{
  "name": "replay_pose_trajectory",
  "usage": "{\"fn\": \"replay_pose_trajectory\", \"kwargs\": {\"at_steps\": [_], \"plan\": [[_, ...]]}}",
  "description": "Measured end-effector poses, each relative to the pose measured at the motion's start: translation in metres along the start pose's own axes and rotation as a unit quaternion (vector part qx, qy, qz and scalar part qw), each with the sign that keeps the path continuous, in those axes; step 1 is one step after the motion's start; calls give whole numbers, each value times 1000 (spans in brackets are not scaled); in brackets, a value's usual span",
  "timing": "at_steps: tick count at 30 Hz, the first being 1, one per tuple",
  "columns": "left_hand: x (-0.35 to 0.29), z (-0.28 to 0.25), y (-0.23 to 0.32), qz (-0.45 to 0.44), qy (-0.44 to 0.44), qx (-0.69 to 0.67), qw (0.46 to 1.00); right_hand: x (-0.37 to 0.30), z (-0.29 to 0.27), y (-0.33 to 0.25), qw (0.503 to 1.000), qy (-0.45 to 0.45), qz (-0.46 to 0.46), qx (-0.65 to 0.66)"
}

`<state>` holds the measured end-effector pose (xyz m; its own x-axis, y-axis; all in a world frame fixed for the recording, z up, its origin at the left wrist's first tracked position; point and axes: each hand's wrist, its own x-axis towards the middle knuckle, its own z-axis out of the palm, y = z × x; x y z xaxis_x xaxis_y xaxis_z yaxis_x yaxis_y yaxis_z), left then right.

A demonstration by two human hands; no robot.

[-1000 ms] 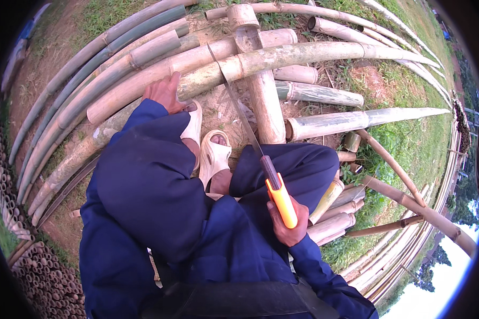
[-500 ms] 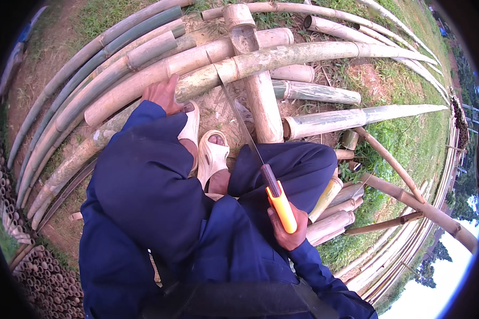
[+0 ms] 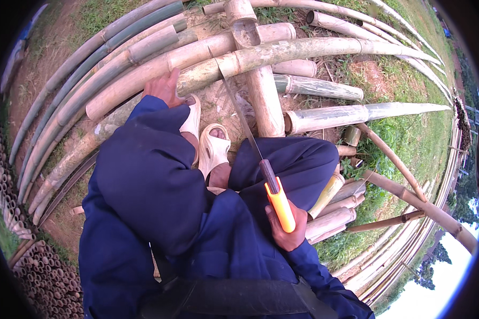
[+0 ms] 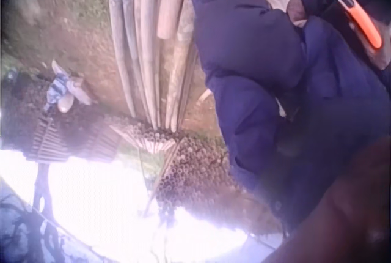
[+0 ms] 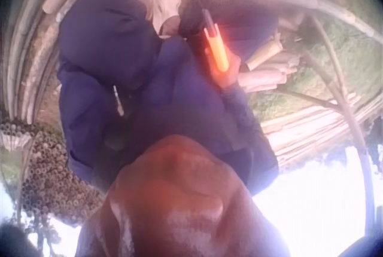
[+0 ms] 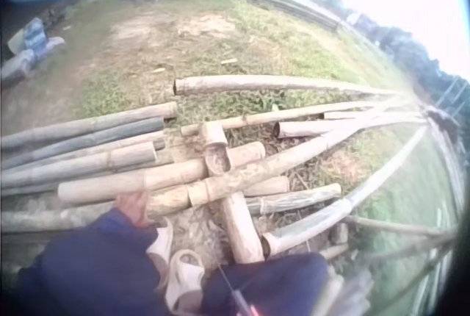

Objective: The person uses a hand saw to cut bamboo poles into shorter sections. They repeatedly position a pole on a makeshift support, saw through it, and then move the cut pieces aside.

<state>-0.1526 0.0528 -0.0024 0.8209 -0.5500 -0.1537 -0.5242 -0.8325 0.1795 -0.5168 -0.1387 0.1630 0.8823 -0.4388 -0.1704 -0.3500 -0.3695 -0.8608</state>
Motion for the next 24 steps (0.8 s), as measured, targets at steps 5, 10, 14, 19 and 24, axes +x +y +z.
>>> {"fn": "replay_pose_trajectory", "kwargs": {"at_steps": [5, 10, 14, 19, 24], "plan": [[4, 1, 3, 29, 13, -19, 999, 123, 71, 47, 999, -26, -10, 20], [6, -3, -4, 15, 7, -18, 1000, 79, 39, 20, 999, -8, -11, 34], [4, 6, -9, 19, 4, 2, 1000, 8, -6, -1, 1000, -15, -2, -3], [3, -3, 0, 34, 2, -9, 999, 110, 63, 43, 998, 10, -11, 64], [-6, -7, 1, 36, 27, -31, 999, 102, 52, 30, 999, -18, 2, 49]]}}
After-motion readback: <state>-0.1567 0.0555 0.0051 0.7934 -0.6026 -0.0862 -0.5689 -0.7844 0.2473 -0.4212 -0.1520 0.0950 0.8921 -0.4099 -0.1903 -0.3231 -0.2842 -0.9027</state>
